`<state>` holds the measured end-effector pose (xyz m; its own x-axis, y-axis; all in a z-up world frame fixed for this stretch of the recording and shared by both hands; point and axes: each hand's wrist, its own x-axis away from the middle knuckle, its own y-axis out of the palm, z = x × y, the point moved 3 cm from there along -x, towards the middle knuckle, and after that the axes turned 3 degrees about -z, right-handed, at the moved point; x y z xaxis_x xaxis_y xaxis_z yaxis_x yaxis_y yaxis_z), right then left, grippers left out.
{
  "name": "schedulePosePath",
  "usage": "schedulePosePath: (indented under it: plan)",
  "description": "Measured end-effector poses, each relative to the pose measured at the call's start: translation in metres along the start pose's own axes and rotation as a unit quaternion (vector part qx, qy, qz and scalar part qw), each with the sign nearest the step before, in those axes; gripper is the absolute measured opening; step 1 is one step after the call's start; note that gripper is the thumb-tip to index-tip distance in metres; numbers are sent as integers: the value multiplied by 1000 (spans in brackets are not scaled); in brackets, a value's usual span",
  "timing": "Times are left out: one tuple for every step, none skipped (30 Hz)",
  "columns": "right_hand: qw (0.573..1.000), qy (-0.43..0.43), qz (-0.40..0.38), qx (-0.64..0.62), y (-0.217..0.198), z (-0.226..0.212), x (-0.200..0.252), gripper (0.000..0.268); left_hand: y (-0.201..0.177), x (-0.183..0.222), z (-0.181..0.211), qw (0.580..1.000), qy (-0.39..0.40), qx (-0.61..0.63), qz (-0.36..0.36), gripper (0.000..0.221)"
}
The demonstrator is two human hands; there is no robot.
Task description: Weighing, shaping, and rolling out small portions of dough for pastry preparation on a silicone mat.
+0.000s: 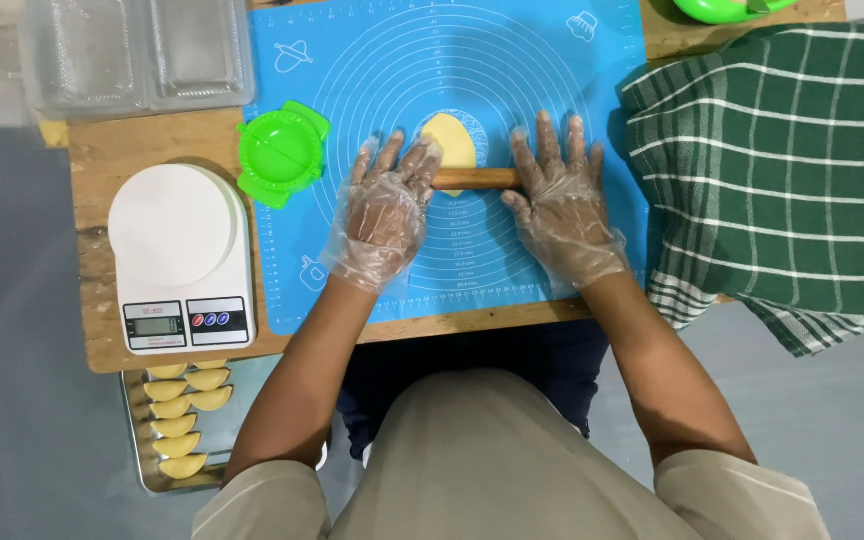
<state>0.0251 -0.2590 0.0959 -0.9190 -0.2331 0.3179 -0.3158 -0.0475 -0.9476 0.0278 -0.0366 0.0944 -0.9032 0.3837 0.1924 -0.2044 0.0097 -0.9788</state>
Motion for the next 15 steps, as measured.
schedulePosePath:
  plan:
    - [1000,2,8,-7,4,0,3,71,6,-2,-2,1000,-3,-6,-6,49]
    - [1000,3,10,-7,4,-1,8,71,66,-17,-9,1000,-2,-7,-4,49]
    - [999,3,15,-30,2,-3,13,69,119,-29,-18,999,-23,-4,39,49]
    - [998,2,21,-52,1,-5,17,67,166,-46,-26,996,-44,-1,83,49]
    - [998,3,22,-51,4,-5,21,67,128,-30,-20,995,-44,-1,84,49]
    - [998,-2,31,-60,5,-6,25,66,90,-13,-15,994,-56,3,99,48]
    - [997,-7,39,-69,7,-6,28,65,53,5,-10,991,-67,7,114,48]
    - [997,-8,39,-69,12,-2,28,65,58,4,-11,991,-68,7,114,48]
    - [994,-24,57,-88,15,1,27,62,64,3,-11,991,-63,12,117,46]
    - [991,-40,75,-106,18,5,26,60,70,1,-11,991,-59,17,121,44]
    - [991,-41,74,-105,20,8,23,60,61,5,-11,991,-59,18,121,44]
    - [985,-54,108,-127,19,11,19,59,51,8,-11,990,-52,29,131,41]
    - [977,-67,141,-148,18,14,15,59,41,11,-11,988,-45,40,141,38]
    - [977,-70,138,-149,11,13,10,59,41,11,-10,988,-48,42,138,38]
    - [982,-61,119,-135,5,13,5,59,40,11,-10,988,-67,31,133,39]
